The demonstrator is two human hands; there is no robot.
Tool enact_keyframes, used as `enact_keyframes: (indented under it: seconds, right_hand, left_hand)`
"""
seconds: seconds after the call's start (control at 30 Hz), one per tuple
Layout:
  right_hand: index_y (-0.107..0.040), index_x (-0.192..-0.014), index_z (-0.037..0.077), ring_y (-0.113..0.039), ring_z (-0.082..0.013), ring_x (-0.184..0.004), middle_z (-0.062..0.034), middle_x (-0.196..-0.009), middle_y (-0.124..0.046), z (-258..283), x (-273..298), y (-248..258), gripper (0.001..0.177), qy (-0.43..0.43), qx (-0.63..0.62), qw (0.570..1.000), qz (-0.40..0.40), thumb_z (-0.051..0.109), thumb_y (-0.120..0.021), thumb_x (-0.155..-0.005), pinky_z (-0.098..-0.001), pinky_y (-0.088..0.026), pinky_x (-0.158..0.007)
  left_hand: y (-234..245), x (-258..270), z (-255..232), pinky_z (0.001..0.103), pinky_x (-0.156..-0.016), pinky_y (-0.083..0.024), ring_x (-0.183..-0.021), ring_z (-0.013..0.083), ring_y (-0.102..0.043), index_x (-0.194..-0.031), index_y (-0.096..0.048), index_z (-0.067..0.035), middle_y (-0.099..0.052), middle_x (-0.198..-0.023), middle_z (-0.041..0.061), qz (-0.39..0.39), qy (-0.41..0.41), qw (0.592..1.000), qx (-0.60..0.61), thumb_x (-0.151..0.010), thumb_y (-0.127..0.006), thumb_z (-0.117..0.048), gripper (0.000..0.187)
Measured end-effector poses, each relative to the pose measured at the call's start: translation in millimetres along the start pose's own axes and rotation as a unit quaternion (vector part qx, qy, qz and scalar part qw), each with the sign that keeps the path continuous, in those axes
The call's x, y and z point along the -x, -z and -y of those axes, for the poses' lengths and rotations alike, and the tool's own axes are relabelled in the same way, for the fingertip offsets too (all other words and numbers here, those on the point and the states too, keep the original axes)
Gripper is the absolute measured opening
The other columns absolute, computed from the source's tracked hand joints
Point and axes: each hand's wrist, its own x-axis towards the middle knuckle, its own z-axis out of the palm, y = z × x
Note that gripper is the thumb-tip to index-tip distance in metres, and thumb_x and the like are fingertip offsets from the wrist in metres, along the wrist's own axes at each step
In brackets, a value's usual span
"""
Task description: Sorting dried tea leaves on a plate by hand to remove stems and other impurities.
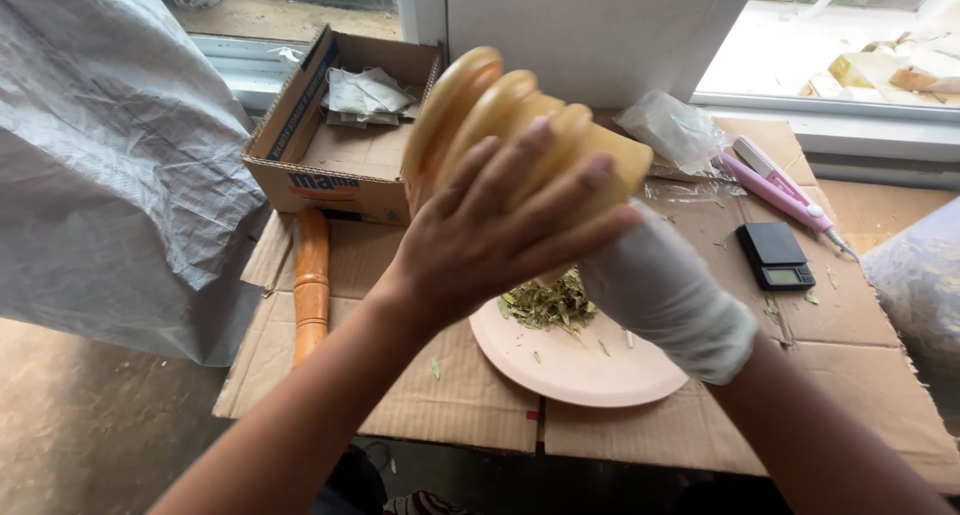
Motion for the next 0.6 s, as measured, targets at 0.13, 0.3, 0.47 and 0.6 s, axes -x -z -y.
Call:
enact_keyframes:
  seconds: [0.13,0.3,0.47,0.6]
  right_hand:
    - [-0.054,-0.133,-0.007,-0.065,-0.0464,-0.116,-0.0314,-0.129,-0.064,-20,39,-26,0.038,-0.022,0.059,0.998,0.005,-0.003,-0.045,-0.097,-0.0511,-0.053,-0.103]
    - [-0.057,-0.134,-0.003,-0.063,-0.0465,-0.117,-0.0306,-0.131,-0.063,-47,75,-56,0.044,-0.046,0.143,0.989,0.006,-0.006,-0.046,-0.091,-0.0508,-0.051,-0.104]
    - [-0.063,-0.13,0.004,-0.065,-0.0377,-0.108,-0.0194,-0.123,-0.067,-57,87,-61,0.046,-0.076,0.121,0.99,-0.015,-0.007,-0.052,-0.086,-0.049,-0.051,-0.095]
    - [-0.07,-0.117,0.003,-0.071,-0.0268,-0.098,-0.0118,-0.109,-0.072,-27,71,-39,0.03,-0.105,-0.012,0.986,-0.131,-0.011,-0.057,-0.093,-0.0397,-0.055,-0.088]
  left_hand:
    - [-38,-10,-16,0.05,-0.123,-0.03,-0.145,0.0368,-0.047,-0.166,-0.026,-0.033,-0.041,-0.165,0.003,-0.029,-0.1,0.995,0.01,-0.127,-0.07,-0.031,0.059]
    - [-62,-3,-7,0.046,-0.121,-0.035,-0.141,0.0326,-0.052,-0.16,-0.033,-0.033,-0.049,-0.157,0.001,-0.034,-0.128,0.991,0.001,-0.117,-0.063,-0.023,0.053]
    - [-50,20,2,0.052,-0.121,-0.037,-0.145,0.0357,-0.044,-0.164,-0.031,-0.035,-0.039,-0.163,0.004,0.027,-0.08,0.996,0.022,-0.117,-0.072,-0.029,0.063]
    - [-15,35,1,0.061,-0.129,-0.039,-0.153,0.0383,-0.034,-0.154,-0.042,-0.02,-0.041,-0.162,0.009,0.017,0.137,0.959,0.247,-0.103,-0.091,-0.027,0.071]
